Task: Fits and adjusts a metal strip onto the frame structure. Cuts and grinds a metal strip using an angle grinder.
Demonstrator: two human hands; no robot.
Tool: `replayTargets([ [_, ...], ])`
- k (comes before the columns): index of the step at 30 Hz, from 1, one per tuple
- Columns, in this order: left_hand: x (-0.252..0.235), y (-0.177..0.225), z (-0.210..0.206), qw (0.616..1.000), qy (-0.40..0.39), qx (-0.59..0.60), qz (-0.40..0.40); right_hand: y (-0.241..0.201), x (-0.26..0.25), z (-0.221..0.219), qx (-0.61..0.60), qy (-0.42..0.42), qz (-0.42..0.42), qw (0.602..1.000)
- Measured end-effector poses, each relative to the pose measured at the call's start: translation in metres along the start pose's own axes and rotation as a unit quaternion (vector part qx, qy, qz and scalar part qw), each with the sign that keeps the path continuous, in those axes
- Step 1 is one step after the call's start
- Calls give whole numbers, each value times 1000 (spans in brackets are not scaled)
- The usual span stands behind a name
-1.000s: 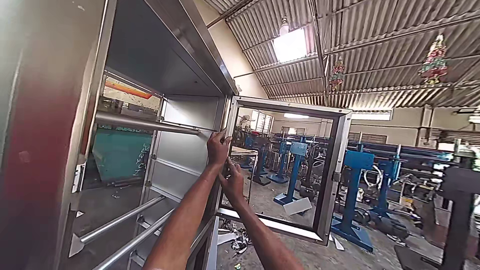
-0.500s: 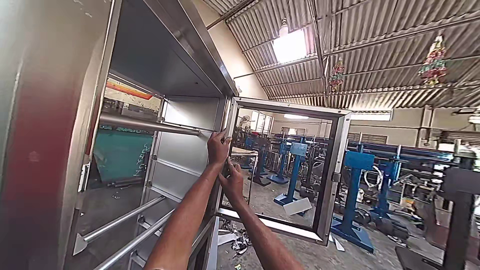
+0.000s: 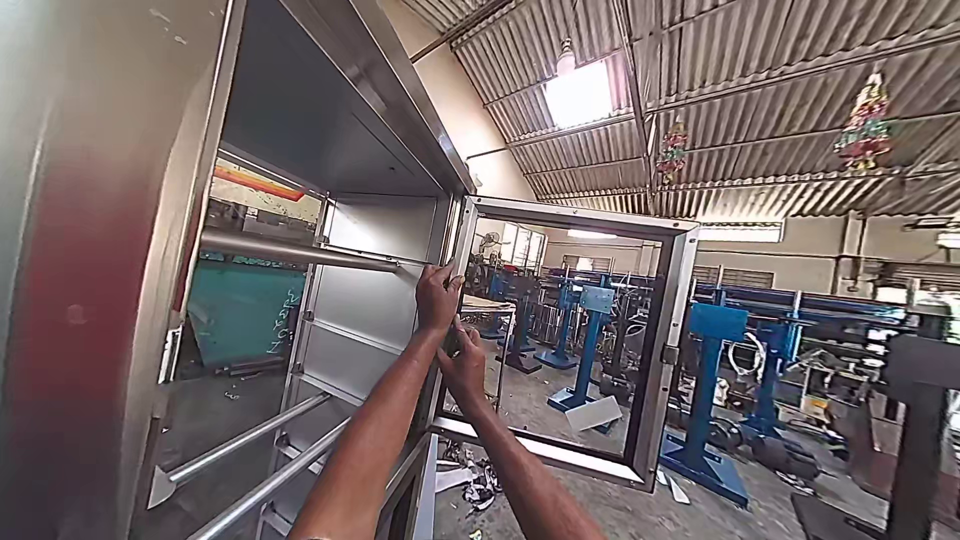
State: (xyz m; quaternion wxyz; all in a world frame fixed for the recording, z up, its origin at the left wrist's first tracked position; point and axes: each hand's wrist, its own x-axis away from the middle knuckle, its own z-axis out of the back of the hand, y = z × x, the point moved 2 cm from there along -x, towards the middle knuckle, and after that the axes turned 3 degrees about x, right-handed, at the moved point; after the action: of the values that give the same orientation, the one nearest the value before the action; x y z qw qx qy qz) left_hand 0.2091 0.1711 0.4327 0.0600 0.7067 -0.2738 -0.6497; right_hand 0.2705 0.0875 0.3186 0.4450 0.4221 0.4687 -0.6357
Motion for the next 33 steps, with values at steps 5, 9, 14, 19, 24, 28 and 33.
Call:
replayTargets([
  [5,1,-1,2,1000,1,2,5,0,0,0,-1,-6,-3,1000],
  [9,0,0,3,1000,-4,14,16,0,-1,1,-10,-4,-5,1000],
  [14,-1,-2,1,1000,1,11,9,0,-1,1,3,-5,-12,1000],
  [19,-1,0,1,1000,1,-3,15,-2,0,1,1,-17,-27,999],
  [24,8,22,15,999,14,0,32,-2,2,15,-68,-10,-9,998],
  [28,72,71,39,987,-82,136,39,-10,48,77,-132,-21,-34,990],
  [33,178,137,25,897,-257,361,-9,2,122,179,-260,-82,-68,960],
])
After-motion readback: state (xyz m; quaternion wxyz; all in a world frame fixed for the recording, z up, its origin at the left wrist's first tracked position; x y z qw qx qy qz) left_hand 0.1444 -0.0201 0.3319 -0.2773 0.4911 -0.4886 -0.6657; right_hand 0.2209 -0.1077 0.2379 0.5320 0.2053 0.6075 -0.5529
